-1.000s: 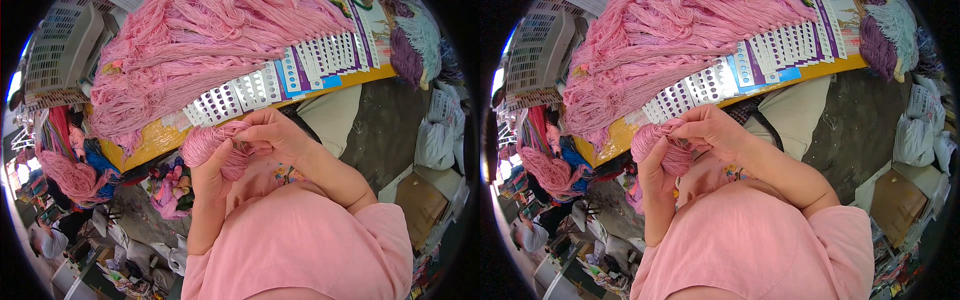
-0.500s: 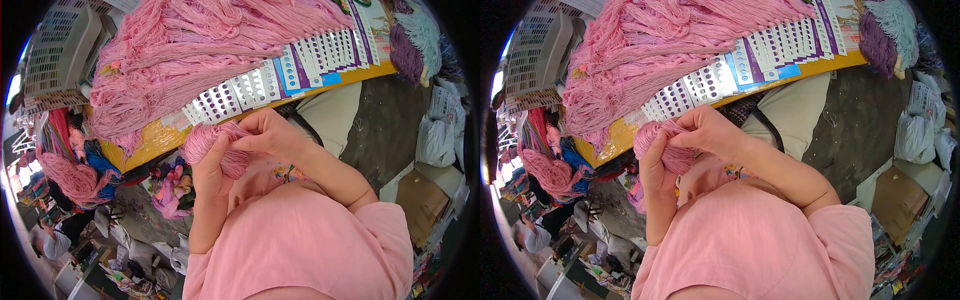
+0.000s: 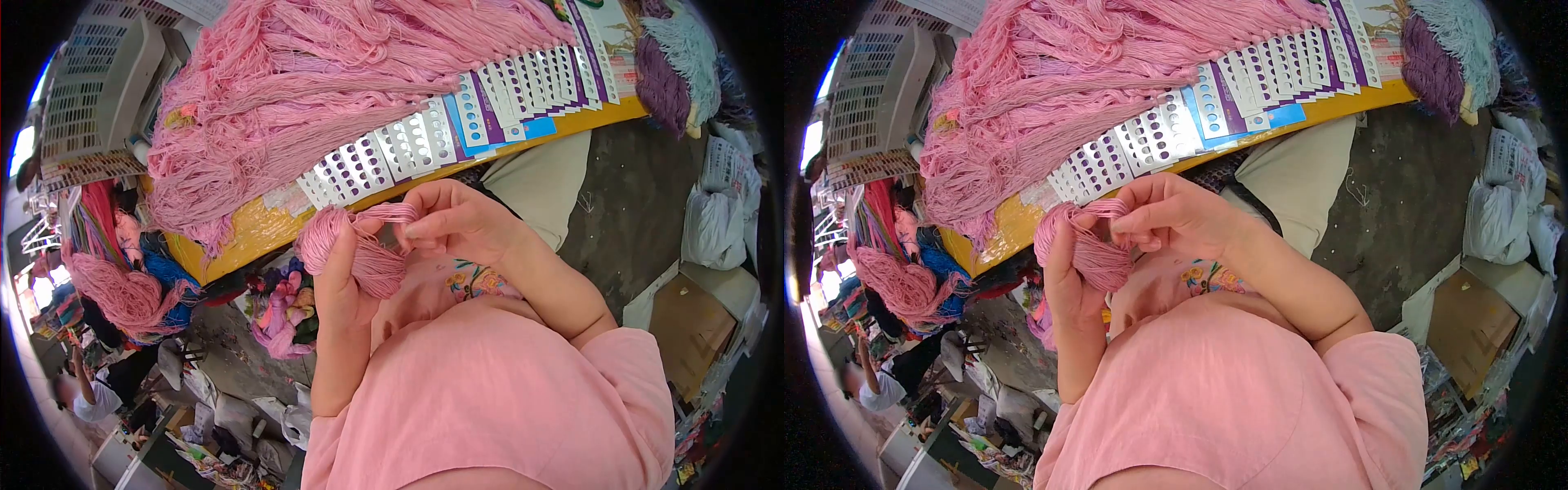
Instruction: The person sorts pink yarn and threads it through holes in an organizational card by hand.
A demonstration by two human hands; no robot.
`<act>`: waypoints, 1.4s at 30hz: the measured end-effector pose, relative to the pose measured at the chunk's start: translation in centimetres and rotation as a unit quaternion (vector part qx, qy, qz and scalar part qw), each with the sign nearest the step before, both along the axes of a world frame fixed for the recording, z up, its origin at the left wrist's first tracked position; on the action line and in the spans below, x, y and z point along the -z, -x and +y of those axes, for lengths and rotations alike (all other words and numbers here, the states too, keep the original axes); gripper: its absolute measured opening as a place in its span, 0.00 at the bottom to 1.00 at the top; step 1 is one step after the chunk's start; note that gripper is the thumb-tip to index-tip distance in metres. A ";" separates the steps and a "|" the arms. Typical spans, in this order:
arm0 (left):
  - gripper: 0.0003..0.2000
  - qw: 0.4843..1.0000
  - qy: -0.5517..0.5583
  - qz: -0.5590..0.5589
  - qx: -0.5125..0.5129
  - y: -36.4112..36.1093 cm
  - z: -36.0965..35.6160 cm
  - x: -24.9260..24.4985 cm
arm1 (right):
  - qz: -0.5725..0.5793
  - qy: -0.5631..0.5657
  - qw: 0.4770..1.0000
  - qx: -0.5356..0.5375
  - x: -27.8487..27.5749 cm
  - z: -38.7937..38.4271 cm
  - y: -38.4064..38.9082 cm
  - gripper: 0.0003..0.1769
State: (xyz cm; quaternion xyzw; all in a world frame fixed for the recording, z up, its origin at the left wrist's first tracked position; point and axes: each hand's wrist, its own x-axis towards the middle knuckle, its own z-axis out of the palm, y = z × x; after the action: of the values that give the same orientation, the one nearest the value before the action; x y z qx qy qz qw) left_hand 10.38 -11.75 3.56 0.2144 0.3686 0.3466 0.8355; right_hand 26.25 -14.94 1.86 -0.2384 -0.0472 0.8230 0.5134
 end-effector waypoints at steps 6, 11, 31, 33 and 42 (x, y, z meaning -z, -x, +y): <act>0.21 0.998 0.022 -0.045 -0.025 -0.5 -0.3 -0.2 | -0.017 0.041 0.999 0.003 -0.7 0.3 0.1 0.05; 0.24 0.999 -0.029 0.021 0.029 -0.7 -0.4 -0.4 | -0.117 -0.016 0.993 -0.007 -1.0 0.7 1.4 0.07; 0.09 0.998 -0.002 0.056 -0.039 -0.4 -0.6 -0.8 | -0.033 -0.011 0.999 -0.002 -0.2 0.1 0.9 0.04; 0.07 0.997 -0.037 0.063 -0.018 0.0 -0.6 -0.5 | 0.001 -0.026 1.000 0.007 -0.3 0.0 0.7 0.04; 0.09 0.947 -0.068 0.116 0.292 2.0 3.8 -1.9 | -0.502 -0.208 0.822 -0.171 -4.4 -0.6 -3.8 0.04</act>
State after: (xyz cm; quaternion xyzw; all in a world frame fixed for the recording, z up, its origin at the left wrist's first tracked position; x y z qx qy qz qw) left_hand 8.38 -7.90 5.50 0.4073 0.3603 0.0846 0.8350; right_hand 30.09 -15.53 6.26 -0.4944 -0.5082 0.6348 0.3071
